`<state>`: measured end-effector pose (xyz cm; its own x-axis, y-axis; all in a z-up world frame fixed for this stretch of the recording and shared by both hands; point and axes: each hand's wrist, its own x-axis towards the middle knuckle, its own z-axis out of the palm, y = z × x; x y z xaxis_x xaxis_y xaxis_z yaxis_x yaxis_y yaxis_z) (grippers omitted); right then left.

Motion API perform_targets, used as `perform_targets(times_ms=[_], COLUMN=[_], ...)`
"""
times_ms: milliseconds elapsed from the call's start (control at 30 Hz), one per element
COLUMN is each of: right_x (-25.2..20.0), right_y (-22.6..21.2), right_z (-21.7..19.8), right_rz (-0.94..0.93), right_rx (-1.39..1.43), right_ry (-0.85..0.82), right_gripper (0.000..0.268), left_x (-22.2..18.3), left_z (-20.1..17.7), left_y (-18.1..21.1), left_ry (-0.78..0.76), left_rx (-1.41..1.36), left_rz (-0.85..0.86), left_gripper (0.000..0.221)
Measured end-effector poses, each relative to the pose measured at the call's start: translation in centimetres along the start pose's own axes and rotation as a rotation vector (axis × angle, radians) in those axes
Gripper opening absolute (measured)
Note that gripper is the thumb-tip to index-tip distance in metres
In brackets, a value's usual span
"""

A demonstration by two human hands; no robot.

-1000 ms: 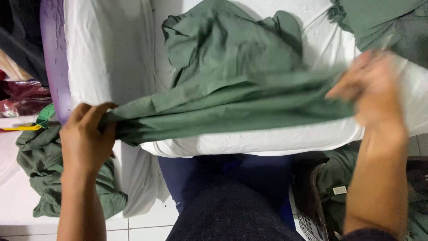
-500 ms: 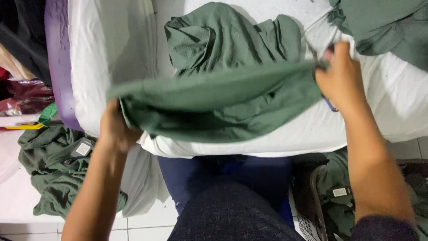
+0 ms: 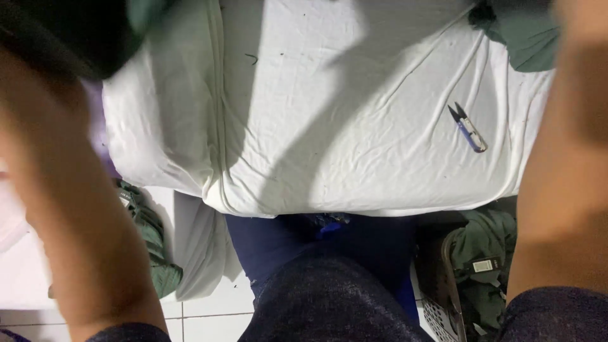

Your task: Trimming loose threads from a green garment using thread snips in a factory setting.

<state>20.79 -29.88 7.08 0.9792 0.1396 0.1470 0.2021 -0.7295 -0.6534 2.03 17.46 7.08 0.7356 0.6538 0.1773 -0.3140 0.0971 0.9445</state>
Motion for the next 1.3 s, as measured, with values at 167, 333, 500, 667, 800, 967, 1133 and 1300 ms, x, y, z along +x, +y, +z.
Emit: perform_targets(times_ms=[167,333,500,667,800,967,1133,1300], right_x=[-6.5,-14.1,-17.1,-15.5,-12.0,-7.8,-10.3,-15.5], right_y=[3.9,14.2,14.4,9.6,9.3,11.5,9.5,11.9], right_z=[3.7,10.4,10.3,9.4,10.3,12.0,8.3,3.2], right_rz=[0.064,0.155,0.124,-0.204,-0.33,-0.088,-0.095,-0.348], right_rx=[0.082,-0.085,-0.005,-0.1,-0.024,-0.158,0.176,0.707], right_ry=[-0.03,0.159,0.394,0.278,0.184,-0.069,0.25,0.385], right_gripper=[0.074,0.049,0.06,0.083,0.077,0.06,0.051,0.065], left_x=[-11.0,-17.1,-18.9,-19.4,-18.1,-17.1,-18.0,-19.1], left_z=[-2.7,-6.6,-4.6,-5.1,-4.2,-4.0,-4.9,-6.5], left_y=[-6.9,-14.4,-11.1,-12.3,-10.7,-8.9,-8.7,-9.1], left_ry=[-0.189,0.037,-0.147,-0.288,-0.216,-0.187,-0.257,-0.235], left_rx=[0.715,0.512,0.52,1.135,0.926,0.777,1.02,1.289], left_rz=[-0.302,-0.356,-0.24,0.0,0.227,0.337,0.271,0.143], left_gripper=[0.034,0.042,0.048,0.047,0.021,0.008,0.037,0.059])
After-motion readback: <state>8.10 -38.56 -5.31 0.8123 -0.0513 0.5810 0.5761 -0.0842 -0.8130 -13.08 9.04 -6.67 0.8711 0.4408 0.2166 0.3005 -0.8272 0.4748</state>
